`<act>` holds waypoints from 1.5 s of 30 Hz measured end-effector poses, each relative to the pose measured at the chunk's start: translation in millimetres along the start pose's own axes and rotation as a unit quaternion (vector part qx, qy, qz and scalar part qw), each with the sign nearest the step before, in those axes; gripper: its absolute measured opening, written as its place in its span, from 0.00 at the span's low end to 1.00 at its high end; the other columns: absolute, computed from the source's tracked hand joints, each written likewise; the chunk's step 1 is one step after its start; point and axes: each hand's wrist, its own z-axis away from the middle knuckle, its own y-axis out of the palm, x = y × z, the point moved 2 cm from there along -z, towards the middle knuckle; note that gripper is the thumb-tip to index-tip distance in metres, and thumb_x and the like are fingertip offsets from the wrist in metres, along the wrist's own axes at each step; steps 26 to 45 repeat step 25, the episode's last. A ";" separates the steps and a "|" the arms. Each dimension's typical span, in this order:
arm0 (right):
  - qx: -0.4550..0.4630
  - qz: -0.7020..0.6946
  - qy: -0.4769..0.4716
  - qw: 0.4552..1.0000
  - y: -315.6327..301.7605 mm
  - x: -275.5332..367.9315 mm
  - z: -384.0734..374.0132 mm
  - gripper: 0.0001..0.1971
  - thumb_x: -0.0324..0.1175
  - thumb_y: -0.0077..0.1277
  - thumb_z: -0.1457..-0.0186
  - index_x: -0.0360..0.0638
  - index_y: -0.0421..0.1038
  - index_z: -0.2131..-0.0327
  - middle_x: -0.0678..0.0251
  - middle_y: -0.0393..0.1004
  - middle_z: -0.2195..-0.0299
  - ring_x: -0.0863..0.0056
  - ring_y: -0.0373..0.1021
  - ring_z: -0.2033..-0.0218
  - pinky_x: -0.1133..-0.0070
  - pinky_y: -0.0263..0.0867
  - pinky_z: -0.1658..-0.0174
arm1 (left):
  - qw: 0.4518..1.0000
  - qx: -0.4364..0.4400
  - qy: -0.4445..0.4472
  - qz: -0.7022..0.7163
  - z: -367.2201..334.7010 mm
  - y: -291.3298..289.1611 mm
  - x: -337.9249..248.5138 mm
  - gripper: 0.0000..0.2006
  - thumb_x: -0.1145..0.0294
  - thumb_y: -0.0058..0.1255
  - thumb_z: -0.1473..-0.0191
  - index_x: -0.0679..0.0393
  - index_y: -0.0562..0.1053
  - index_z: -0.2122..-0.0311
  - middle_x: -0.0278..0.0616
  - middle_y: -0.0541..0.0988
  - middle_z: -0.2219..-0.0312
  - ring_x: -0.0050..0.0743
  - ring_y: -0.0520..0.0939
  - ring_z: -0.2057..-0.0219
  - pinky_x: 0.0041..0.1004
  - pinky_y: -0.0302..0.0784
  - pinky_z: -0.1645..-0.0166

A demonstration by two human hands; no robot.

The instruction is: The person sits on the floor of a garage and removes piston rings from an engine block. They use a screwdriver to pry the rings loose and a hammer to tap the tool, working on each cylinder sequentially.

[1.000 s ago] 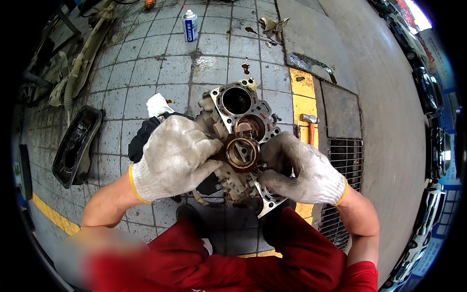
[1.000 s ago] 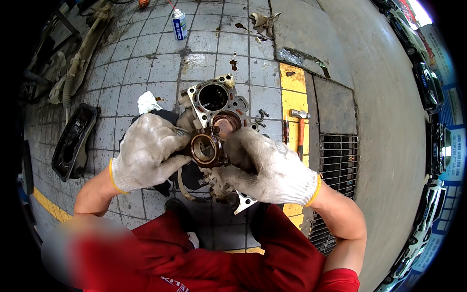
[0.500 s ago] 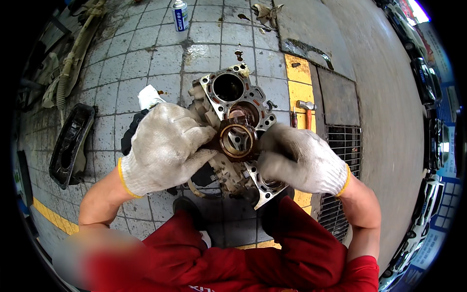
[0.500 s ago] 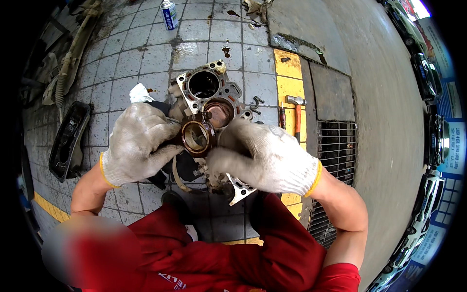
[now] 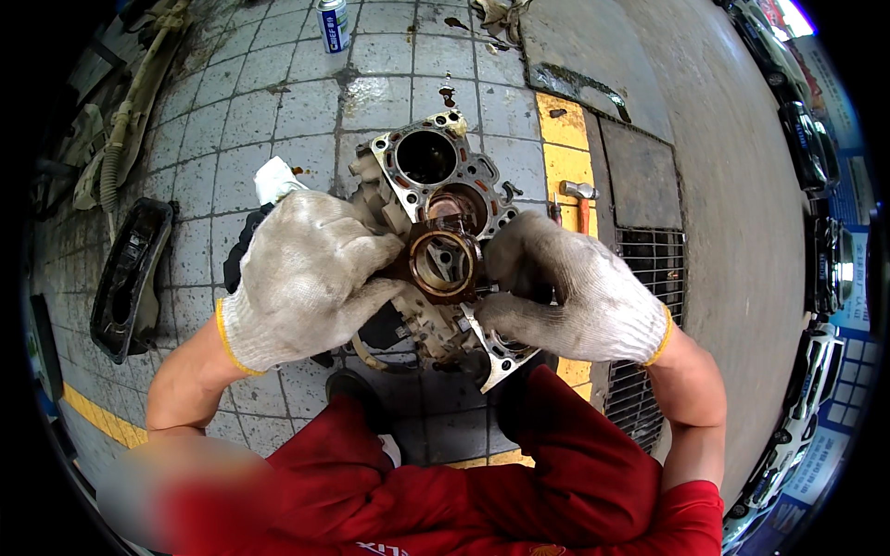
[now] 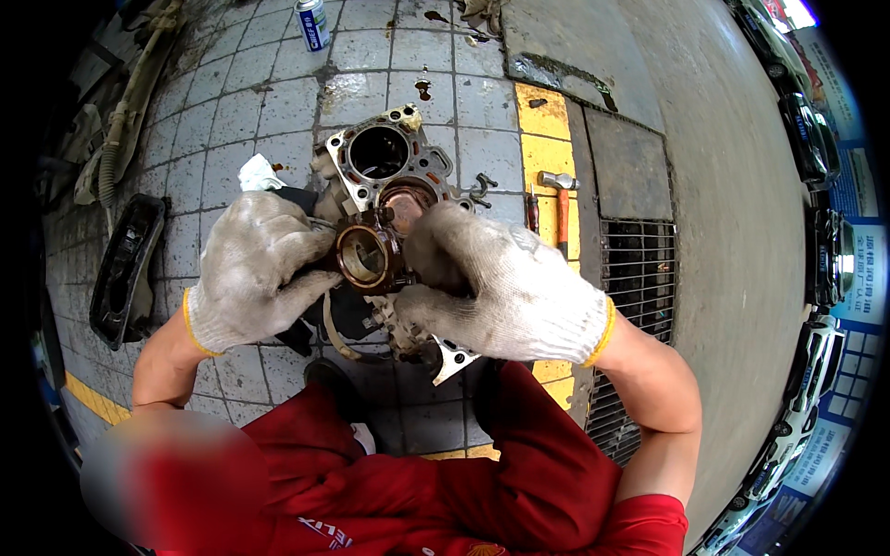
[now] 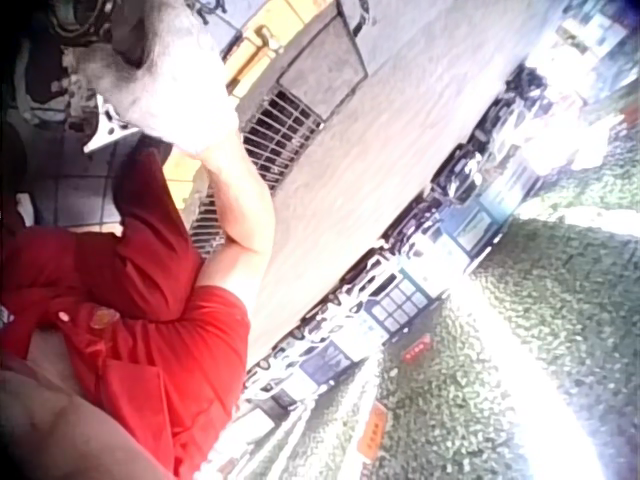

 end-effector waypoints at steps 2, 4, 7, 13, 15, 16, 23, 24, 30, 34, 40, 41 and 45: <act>-0.016 -0.033 0.020 0.999 3.8 1.7 -2.6 0.13 0.41 0.61 0.32 0.40 0.80 0.55 0.53 0.81 0.70 0.54 0.81 0.68 0.65 0.75 0.63 | 1.000 -0.002 -0.006 -0.012 2.8 -0.2 0.5 0.20 0.68 0.76 0.62 0.57 0.83 0.60 0.41 0.84 0.67 0.47 0.85 0.61 0.44 0.78 0.53; -0.006 -0.047 0.027 0.999 8.0 -8.5 -4.3 0.13 0.40 0.62 0.33 0.41 0.79 0.56 0.54 0.80 0.70 0.53 0.80 0.67 0.65 0.75 0.63 | 1.000 -0.003 -0.006 -0.016 2.2 -0.3 -0.3 0.20 0.67 0.76 0.62 0.57 0.83 0.61 0.41 0.84 0.68 0.47 0.85 0.61 0.44 0.78 0.53; 0.048 -0.036 0.054 0.997 6.4 -8.4 -3.8 0.16 0.41 0.67 0.37 0.41 0.75 0.60 0.56 0.78 0.69 0.54 0.79 0.66 0.64 0.74 0.63 | 1.000 -0.007 0.002 -0.013 -1.5 -0.6 -1.8 0.19 0.67 0.76 0.62 0.57 0.83 0.61 0.41 0.83 0.69 0.47 0.85 0.62 0.44 0.78 0.53; 0.015 -0.031 0.005 0.999 0.5 2.5 -1.5 0.17 0.41 0.68 0.39 0.39 0.74 0.58 0.57 0.78 0.68 0.55 0.79 0.66 0.66 0.73 0.64 | 1.000 -0.003 -0.001 0.004 0.3 -0.4 3.1 0.19 0.68 0.76 0.61 0.57 0.83 0.61 0.40 0.81 0.70 0.47 0.83 0.64 0.44 0.77 0.56; 0.006 -0.024 0.010 1.000 3.4 -1.0 -3.2 0.16 0.41 0.69 0.38 0.39 0.75 0.60 0.58 0.78 0.71 0.59 0.79 0.68 0.67 0.75 0.63 | 1.000 0.002 -0.004 0.004 1.0 -0.9 3.5 0.18 0.69 0.77 0.59 0.56 0.82 0.61 0.39 0.81 0.68 0.46 0.81 0.64 0.44 0.75 0.57; 0.023 -0.031 0.022 0.999 3.2 -6.8 -3.2 0.16 0.41 0.69 0.38 0.39 0.76 0.60 0.58 0.77 0.72 0.60 0.79 0.68 0.68 0.75 0.63 | 1.000 -0.004 0.000 0.004 0.3 -0.7 2.5 0.18 0.69 0.77 0.59 0.56 0.82 0.61 0.39 0.81 0.68 0.46 0.81 0.64 0.44 0.75 0.57; -0.002 -0.009 0.024 1.000 4.5 -0.2 -3.3 0.16 0.43 0.69 0.39 0.40 0.77 0.61 0.59 0.80 0.71 0.59 0.79 0.70 0.66 0.74 0.64 | 1.000 -0.008 0.006 0.006 2.2 0.2 3.2 0.20 0.68 0.77 0.60 0.56 0.83 0.60 0.39 0.81 0.69 0.47 0.82 0.64 0.44 0.76 0.57; 0.000 -0.033 0.042 0.999 5.6 -1.0 -4.3 0.16 0.42 0.69 0.40 0.40 0.77 0.61 0.60 0.80 0.71 0.59 0.79 0.70 0.66 0.74 0.64 | 1.000 -0.007 0.005 0.005 3.1 0.4 4.0 0.20 0.68 0.77 0.60 0.56 0.83 0.60 0.39 0.81 0.69 0.47 0.82 0.64 0.44 0.76 0.57; -0.001 -0.053 0.062 0.997 4.4 -1.2 -3.1 0.16 0.41 0.70 0.40 0.40 0.77 0.61 0.61 0.80 0.71 0.60 0.79 0.70 0.66 0.74 0.64 | 1.000 -0.006 0.006 0.005 1.5 0.8 3.3 0.20 0.68 0.77 0.60 0.56 0.83 0.60 0.39 0.81 0.69 0.47 0.82 0.64 0.44 0.76 0.57; -0.001 -0.053 0.062 0.997 4.4 -1.2 -3.1 0.16 0.41 0.70 0.40 0.40 0.77 0.61 0.61 0.80 0.71 0.60 0.79 0.70 0.66 0.74 0.64 | 1.000 -0.006 0.006 0.005 1.5 0.8 3.3 0.20 0.68 0.77 0.60 0.56 0.83 0.60 0.39 0.81 0.69 0.47 0.82 0.64 0.44 0.76 0.57; -0.001 -0.053 0.062 0.997 4.4 -1.2 -3.1 0.16 0.41 0.70 0.40 0.40 0.77 0.61 0.61 0.80 0.71 0.60 0.79 0.70 0.66 0.74 0.64 | 1.000 -0.006 0.006 0.005 1.5 0.8 3.3 0.20 0.68 0.77 0.60 0.56 0.83 0.60 0.39 0.81 0.69 0.47 0.82 0.64 0.44 0.76 0.57; -0.001 -0.053 0.062 0.997 4.4 -1.2 -3.1 0.16 0.41 0.70 0.40 0.40 0.77 0.61 0.61 0.80 0.71 0.60 0.79 0.70 0.66 0.74 0.64 | 1.000 -0.006 0.006 0.005 1.5 0.8 3.3 0.20 0.68 0.77 0.60 0.56 0.83 0.60 0.39 0.81 0.69 0.47 0.82 0.64 0.44 0.76 0.57; -0.001 -0.053 0.062 0.997 4.4 -1.2 -3.1 0.16 0.41 0.70 0.40 0.40 0.77 0.61 0.61 0.80 0.71 0.60 0.79 0.70 0.66 0.74 0.64 | 1.000 -0.006 0.006 0.005 1.5 0.8 3.3 0.20 0.68 0.77 0.60 0.56 0.83 0.60 0.39 0.81 0.69 0.47 0.82 0.64 0.44 0.76 0.57</act>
